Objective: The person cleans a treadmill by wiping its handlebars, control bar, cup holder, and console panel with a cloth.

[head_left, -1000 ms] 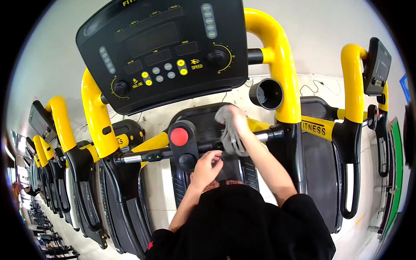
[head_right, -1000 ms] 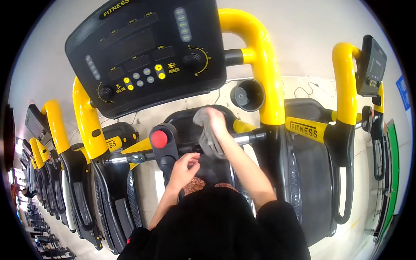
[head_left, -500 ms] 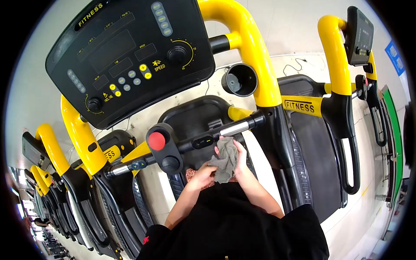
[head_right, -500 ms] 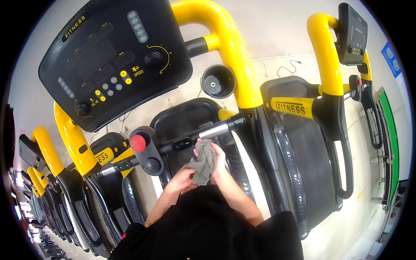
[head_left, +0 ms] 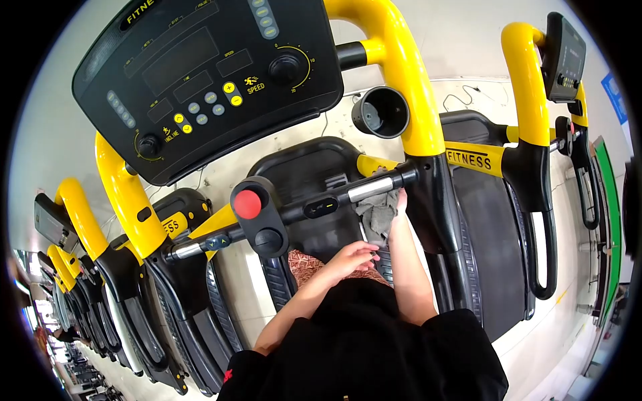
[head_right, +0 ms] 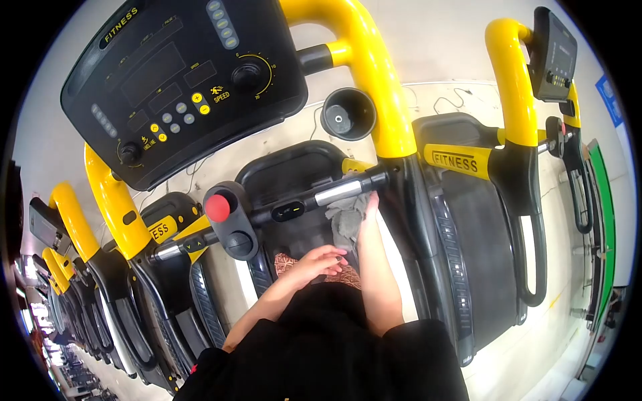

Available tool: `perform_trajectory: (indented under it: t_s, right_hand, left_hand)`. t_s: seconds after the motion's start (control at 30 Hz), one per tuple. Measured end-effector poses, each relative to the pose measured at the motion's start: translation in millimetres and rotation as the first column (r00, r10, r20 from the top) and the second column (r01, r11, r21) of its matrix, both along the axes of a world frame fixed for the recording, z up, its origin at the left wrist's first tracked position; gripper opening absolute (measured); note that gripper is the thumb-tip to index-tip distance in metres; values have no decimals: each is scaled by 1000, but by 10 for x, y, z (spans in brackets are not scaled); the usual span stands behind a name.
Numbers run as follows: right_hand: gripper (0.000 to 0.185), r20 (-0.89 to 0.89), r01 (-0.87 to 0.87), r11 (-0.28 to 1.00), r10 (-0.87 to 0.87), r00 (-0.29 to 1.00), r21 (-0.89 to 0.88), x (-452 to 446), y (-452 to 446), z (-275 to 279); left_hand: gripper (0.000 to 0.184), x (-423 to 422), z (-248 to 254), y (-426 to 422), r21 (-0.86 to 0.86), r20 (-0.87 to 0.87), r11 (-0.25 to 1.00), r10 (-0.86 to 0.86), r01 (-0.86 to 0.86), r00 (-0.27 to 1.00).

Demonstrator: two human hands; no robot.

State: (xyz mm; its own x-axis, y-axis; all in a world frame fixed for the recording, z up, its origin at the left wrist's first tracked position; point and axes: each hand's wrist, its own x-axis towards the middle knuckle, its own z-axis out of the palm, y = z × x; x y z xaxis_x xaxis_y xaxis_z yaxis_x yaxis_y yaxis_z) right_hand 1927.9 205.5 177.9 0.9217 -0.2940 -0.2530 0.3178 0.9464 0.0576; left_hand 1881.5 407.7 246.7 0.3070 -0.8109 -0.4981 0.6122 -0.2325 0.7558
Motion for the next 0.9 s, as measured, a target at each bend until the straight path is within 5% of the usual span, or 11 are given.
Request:
perform_trajectory:
  t_s: [0.2,0.4,0.43,0.5,0.6,0.67,0.73,0.9]
  right_hand:
    - [40,45,-141,983,147,988,-118,78,304,-253]
    - [48,-111,-311,950,307,945,-22,214,874,-212]
    - [49,-1,-342,938,342,940,-47,254,977,-246]
    - [50,113,-378,923,385,916,-76,273,1116,-306]
    - [54,-45,-457,888,455,889,-46,215,1167,-128]
    - [57,-243,-450,874,403,882,-186,195,1103,-18]
    - [59,-479,-446,884,334,812,-141,122,987,122]
    - [47,-496,-205,949,63,866,-238,33,302,-141]
  left_hand:
    - [29,-54,-66,137,51,11,998,26,-27,1000]
    - [28,8,-208,489,112,26,981,158,-160,987]
    - [27,24,-150,517,141,46,959,241,-245,969]
    - [23,35,-127,549,119,144,910,381,-398,913]
    - [21,196,31,589,19,356,907,386,-420,851]
    - [20,337,128,589,-65,402,900,419,-431,814]
    - [20,426,316,538,-79,304,870,486,-487,820]
    - [19,364,327,421,-104,137,901,433,-422,891]
